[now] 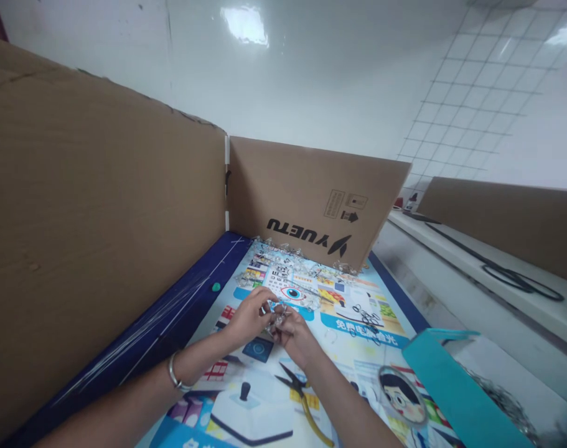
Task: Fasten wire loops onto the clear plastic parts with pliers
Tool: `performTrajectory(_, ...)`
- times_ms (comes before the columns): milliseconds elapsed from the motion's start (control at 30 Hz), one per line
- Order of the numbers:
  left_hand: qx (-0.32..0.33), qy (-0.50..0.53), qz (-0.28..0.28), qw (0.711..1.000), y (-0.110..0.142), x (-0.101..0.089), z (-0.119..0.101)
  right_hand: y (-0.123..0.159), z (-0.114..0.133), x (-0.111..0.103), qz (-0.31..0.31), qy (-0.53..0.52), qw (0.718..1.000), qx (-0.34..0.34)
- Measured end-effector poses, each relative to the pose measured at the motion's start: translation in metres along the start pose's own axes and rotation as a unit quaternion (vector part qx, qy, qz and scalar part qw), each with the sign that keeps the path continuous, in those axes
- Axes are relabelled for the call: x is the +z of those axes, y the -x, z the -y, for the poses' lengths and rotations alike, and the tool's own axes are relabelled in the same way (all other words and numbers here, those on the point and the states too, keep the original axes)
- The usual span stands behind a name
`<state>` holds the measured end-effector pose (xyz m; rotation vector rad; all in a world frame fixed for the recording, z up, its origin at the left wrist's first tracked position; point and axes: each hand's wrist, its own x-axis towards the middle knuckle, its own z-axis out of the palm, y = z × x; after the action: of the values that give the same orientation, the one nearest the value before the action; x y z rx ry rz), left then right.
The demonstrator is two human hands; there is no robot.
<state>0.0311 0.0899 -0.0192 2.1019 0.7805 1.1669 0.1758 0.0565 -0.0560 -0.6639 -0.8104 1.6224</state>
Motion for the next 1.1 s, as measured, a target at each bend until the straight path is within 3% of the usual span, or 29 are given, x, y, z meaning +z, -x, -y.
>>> performTrajectory(300, -0.017, 0.013, 0.042, 0.999, 0.001, 0.0, 0.003, -0.001, -0.003, -0.004, -0.003, 0.006, 1.0, 0.0)
performTrajectory(500, 0.05, 0.01, 0.066, 0.997, -0.002, -0.007, -0.007, 0.0, -0.001, -0.002, -0.006, 0.008, 1.0, 0.002)
performTrajectory(700, 0.064, 0.006, 0.055, 0.996, -0.002, -0.006, 0.005, 0.001, -0.001, -0.001, -0.018, 0.007, 1.0, 0.011)
performTrajectory(1100, 0.037, -0.025, 0.078, 0.996, -0.009, -0.018, 0.001, 0.002, 0.003, 0.002, -0.028, 0.015, 0.999, 0.026)
